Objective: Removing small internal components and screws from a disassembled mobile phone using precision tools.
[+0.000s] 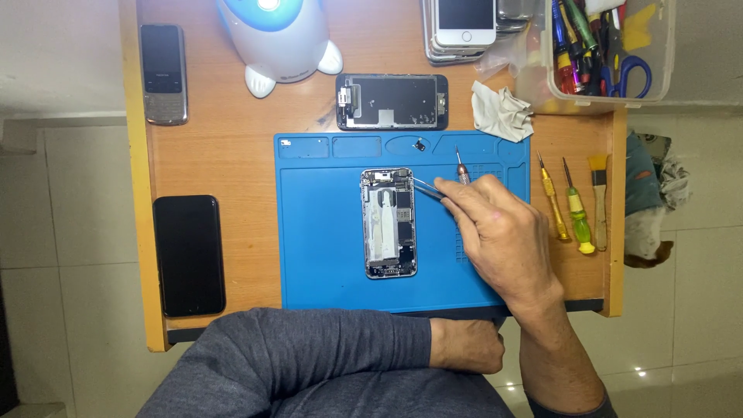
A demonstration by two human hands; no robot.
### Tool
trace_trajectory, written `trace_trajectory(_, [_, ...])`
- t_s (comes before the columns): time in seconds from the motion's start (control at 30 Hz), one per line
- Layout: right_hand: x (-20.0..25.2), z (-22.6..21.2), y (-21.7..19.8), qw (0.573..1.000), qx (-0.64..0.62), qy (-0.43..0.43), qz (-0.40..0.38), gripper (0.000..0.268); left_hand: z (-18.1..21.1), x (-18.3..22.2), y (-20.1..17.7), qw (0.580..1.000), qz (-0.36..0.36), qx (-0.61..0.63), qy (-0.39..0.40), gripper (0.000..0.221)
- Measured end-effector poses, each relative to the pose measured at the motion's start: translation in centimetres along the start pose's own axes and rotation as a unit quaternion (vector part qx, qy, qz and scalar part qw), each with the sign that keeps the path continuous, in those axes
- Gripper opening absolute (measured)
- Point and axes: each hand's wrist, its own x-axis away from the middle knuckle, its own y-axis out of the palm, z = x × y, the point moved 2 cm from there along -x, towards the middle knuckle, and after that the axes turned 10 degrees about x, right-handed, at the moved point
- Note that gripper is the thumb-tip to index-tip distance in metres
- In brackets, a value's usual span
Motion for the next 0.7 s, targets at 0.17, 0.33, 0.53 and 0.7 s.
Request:
trace_trajectory(0.17, [-0.2,-0.1,0.5,1.0,0.013,-0.003,0.0,0.029,0.0,0.0,-0.7,0.999,-0.044,-0.007,0.006,0.018])
trace_trajectory(0.33, [-0.1,-0.4,0.7,1.0,0.027,-0.003,0.009,0.028,-0.1,-0.2,-0.2,0.999,-0.039,-0.003,0.011,0.019])
trace_trajectory(0.53, [0.7,-1.0,1.6,0.999,0.028,0.008,0.028,0.027,-0.1,0.0,-0.6,1.0,-0.028,0.005,0.005,0.02])
trace_trajectory(0.7, [1.2,-1.2,2.1,0.998,0.043,0.024,0.044,0.026,-0.2,-0.2,-0.3,0.999,-0.046,0.021,0.001,0.02])
